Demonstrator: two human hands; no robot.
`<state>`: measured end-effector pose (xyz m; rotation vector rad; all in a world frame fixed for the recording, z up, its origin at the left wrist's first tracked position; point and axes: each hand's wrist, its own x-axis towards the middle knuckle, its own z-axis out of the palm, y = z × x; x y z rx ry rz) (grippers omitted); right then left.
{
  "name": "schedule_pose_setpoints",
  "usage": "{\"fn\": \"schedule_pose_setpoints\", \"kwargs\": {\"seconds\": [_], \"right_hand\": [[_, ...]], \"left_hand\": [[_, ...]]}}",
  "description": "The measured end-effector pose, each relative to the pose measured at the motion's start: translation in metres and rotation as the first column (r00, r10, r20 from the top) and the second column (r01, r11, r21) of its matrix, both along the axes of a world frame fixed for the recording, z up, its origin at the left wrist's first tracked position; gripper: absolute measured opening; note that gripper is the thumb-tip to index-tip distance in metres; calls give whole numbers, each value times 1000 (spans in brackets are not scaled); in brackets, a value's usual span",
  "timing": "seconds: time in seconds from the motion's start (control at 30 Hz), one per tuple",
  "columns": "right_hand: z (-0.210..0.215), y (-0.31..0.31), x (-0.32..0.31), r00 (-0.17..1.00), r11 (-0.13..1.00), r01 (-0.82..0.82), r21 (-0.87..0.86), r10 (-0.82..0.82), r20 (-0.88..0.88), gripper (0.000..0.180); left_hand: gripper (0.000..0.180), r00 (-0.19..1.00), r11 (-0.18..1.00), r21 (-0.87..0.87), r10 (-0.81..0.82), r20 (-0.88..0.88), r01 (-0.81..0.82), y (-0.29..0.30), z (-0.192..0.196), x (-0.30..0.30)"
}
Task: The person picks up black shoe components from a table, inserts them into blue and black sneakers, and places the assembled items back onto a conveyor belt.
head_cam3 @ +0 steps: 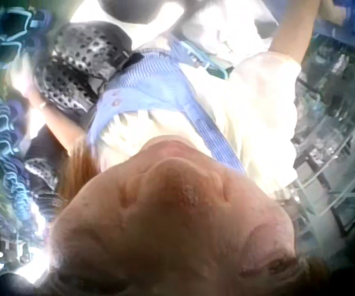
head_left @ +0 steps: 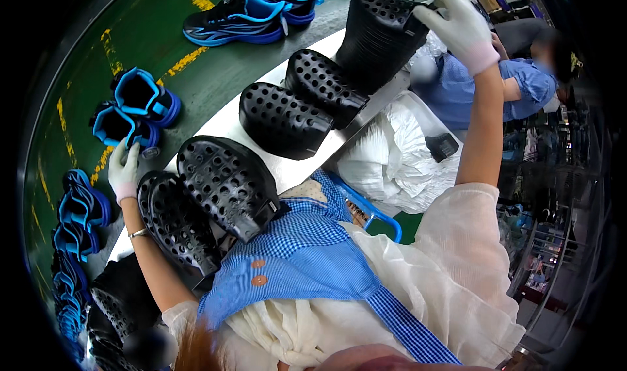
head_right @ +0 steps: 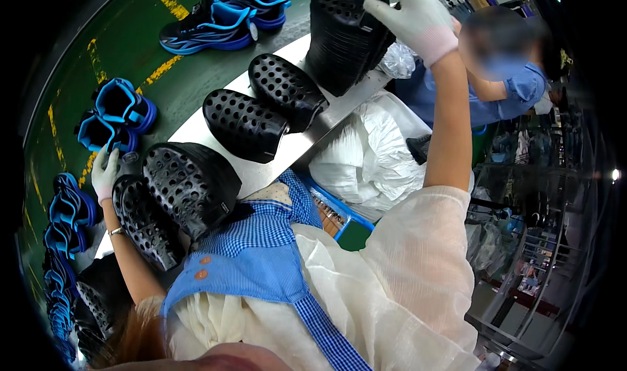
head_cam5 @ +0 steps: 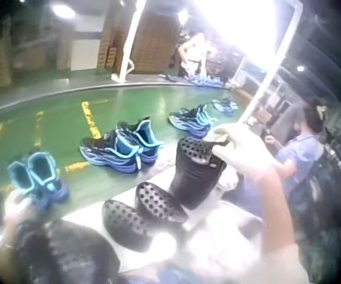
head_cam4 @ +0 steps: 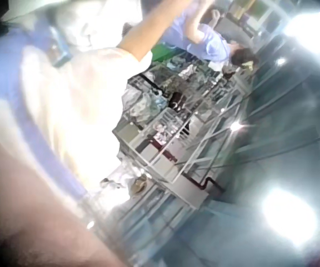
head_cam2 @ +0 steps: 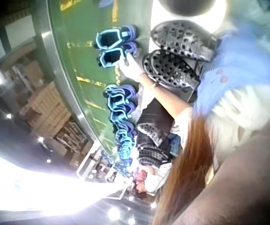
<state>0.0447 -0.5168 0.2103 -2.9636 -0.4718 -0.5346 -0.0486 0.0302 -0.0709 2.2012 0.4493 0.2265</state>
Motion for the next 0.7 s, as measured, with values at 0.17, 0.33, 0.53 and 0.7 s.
{"fn": "schedule_pose_setpoints", "kwargs": {"seconds": [0.17, 0.33, 0.53, 0.7], "right_hand": [[-8, -25, 28, 952, 993, -32, 113, 65, -298, 41], [-1, -47, 32, 935, 995, -94, 15, 93, -342, 41], [-21, -59, 62, 955, 962, -231, -146, 196, -221, 51], [-10, -58, 52, 945, 977, -151, -147, 100, -311, 50]], "left_hand": [[37, 999, 1000, -2, 18, 27, -18, 7, -1, -5], [41, 998, 992, 109, -57, -1, 57, 6, 0, 8], [42, 998, 997, 50, -63, -14, 63, 33, -15, -2], [44, 997, 996, -54, -74, -1, 74, 45, -26, 6]]}}
